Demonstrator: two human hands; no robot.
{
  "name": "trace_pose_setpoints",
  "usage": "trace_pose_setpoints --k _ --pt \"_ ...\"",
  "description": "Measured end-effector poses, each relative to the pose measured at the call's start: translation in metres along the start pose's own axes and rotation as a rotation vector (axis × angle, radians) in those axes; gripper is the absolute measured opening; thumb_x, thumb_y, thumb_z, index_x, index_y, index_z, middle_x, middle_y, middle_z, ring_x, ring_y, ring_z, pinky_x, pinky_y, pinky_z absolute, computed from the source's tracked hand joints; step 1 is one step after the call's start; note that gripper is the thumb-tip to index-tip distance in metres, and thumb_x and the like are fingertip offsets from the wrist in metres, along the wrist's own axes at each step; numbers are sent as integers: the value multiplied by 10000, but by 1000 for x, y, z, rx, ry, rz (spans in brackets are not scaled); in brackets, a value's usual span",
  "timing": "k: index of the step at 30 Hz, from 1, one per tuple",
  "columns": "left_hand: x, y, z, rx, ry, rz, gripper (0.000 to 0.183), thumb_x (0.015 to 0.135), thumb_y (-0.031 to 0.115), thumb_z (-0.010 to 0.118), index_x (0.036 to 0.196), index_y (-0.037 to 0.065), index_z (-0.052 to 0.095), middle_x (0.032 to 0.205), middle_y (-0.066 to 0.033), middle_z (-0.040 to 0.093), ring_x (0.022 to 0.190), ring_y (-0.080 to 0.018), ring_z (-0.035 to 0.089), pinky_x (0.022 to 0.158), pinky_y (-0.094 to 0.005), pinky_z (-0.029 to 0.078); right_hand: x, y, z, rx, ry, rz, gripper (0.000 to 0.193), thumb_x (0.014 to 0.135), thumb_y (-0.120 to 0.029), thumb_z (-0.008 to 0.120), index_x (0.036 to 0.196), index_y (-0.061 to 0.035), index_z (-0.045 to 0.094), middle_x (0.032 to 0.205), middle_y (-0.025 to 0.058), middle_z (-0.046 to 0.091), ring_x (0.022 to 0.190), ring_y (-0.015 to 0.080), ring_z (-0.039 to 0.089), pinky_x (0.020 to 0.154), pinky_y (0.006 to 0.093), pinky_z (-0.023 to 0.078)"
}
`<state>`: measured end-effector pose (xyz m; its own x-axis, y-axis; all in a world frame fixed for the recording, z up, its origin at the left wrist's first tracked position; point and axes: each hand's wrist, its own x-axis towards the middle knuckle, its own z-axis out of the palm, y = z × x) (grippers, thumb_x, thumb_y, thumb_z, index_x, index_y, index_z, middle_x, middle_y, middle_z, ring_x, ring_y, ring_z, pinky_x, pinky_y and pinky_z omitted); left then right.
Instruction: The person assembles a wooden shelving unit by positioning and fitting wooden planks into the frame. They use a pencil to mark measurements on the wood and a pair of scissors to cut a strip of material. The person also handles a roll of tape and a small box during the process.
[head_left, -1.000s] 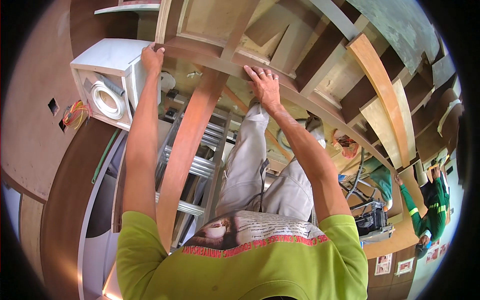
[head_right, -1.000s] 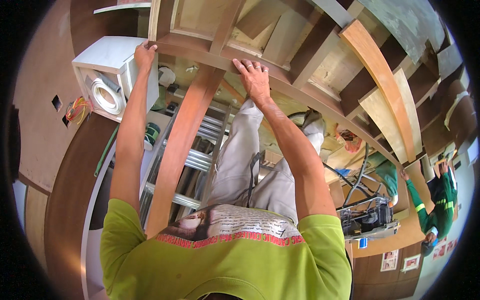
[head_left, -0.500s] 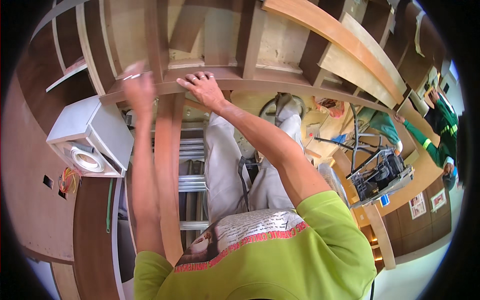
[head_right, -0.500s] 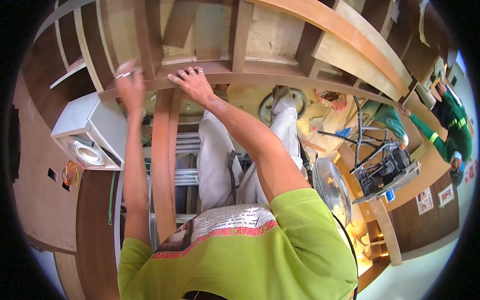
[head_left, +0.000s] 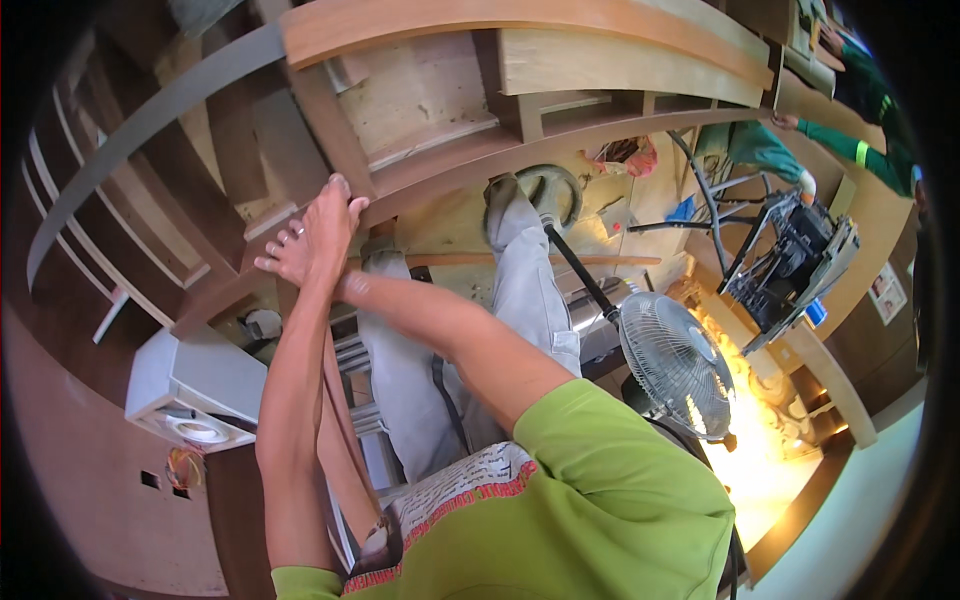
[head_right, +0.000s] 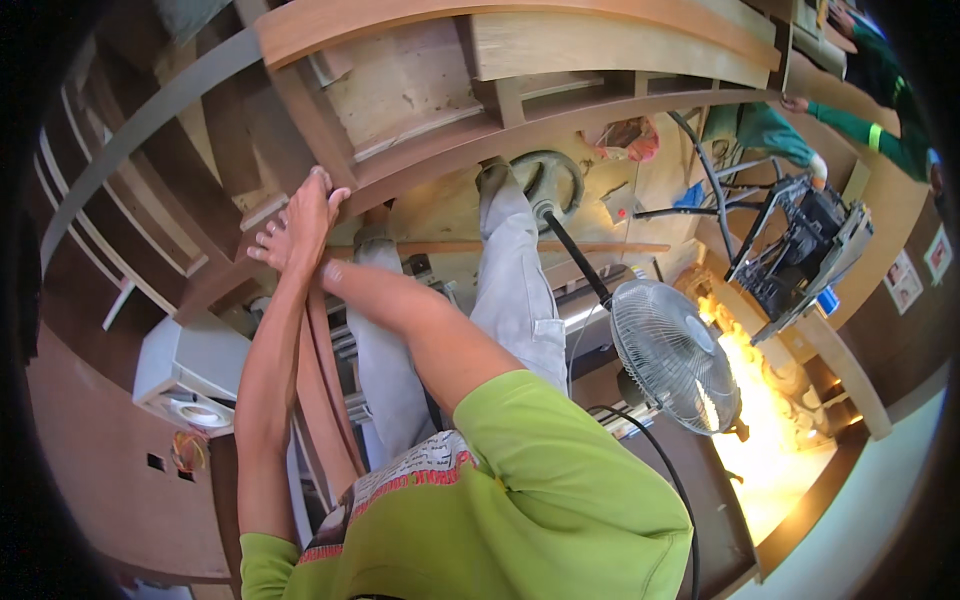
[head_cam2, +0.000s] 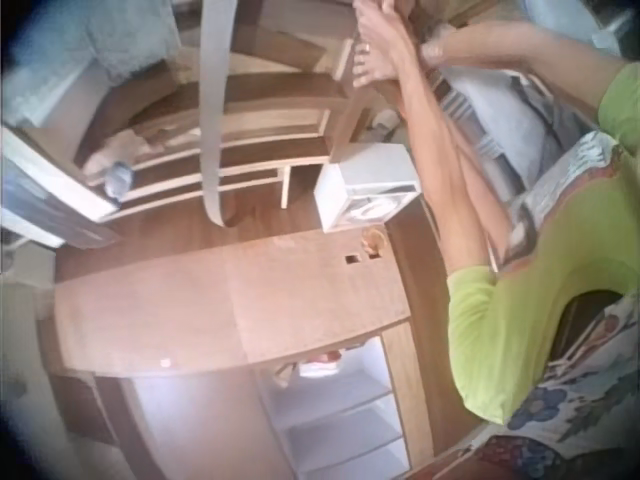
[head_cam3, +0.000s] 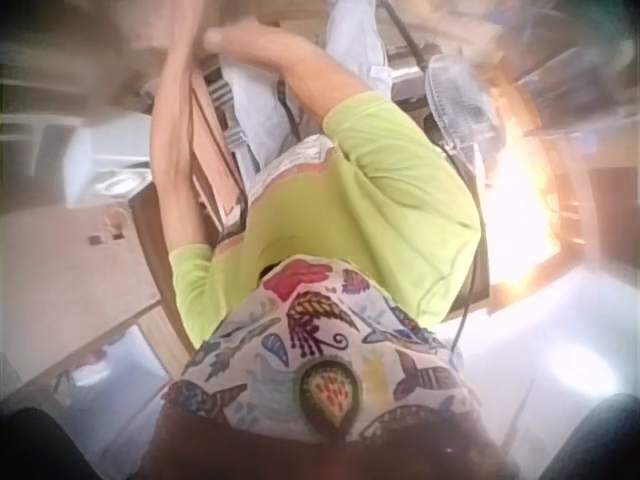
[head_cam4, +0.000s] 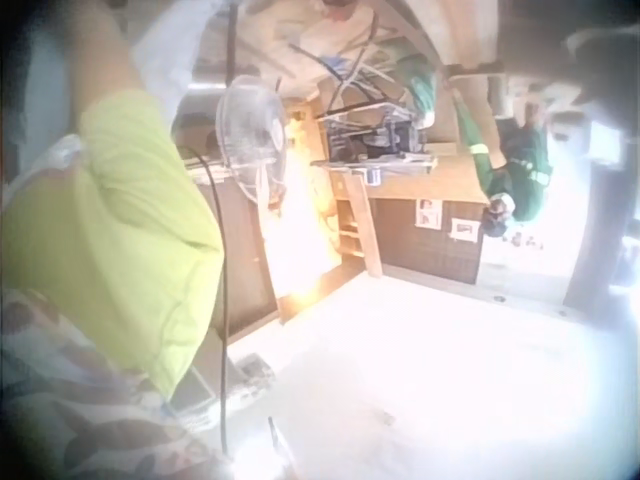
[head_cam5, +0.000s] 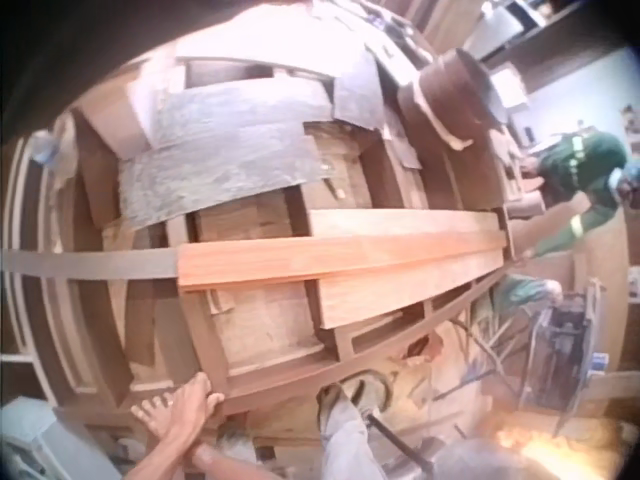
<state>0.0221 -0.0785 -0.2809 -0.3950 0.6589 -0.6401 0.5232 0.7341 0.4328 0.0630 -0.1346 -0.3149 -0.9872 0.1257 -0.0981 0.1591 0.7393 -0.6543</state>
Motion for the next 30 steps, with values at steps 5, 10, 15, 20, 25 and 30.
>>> trace_pose_setpoints --k 5,10,15,20,25,30 --pt "-2 20 8 124 17 50 224 860 180 616 925 32 460 845 -214 614 778 -424 609 645 -510 471 -22 1 -17 125 131 -14 271 815 -248 533 1068 -182 606 1006 74 583 988 235 561 895 418 421" --pt "-2 31 8 146 -9 77 207 867 157 600 924 30 446 835 -214 606 787 -428 605 646 -509 464 -130 27 -103 371 -202 119 271 744 -248 624 966 -94 641 1012 112 615 1002 244 580 827 383 478" --pt "-1 39 8 179 -76 -5 206 867 144 599 922 26 440 847 -216 602 810 -432 596 661 -508 454 -235 197 -189 971 1057 1519 392 885 -296 641 1107 -34 451 1009 84 543 870 142 518 755 322 470" --pt "2 44 11 216 -110 -19 200 875 137 585 935 24 431 856 -220 600 821 -437 588 665 -515 441 -246 276 -201 1348 1091 1548 638 837 -282 712 1292 -19 349 1099 89 509 910 155 517 738 328 509" --pt "3 38 18 261 -105 -3 201 885 141 567 949 25 416 850 -229 592 811 -451 574 661 -524 425 -242 282 -191 1271 1182 1525 498 794 -235 753 1095 -34 410 921 68 515 721 137 530 606 292 497" --pt "2 36 18 229 -121 -10 199 881 135 570 928 16 418 844 -235 576 797 -464 551 666 -520 421 -242 286 -175 1076 1169 1540 442 781 -212 748 1019 -30 423 863 56 476 641 122 504 504 263 466"
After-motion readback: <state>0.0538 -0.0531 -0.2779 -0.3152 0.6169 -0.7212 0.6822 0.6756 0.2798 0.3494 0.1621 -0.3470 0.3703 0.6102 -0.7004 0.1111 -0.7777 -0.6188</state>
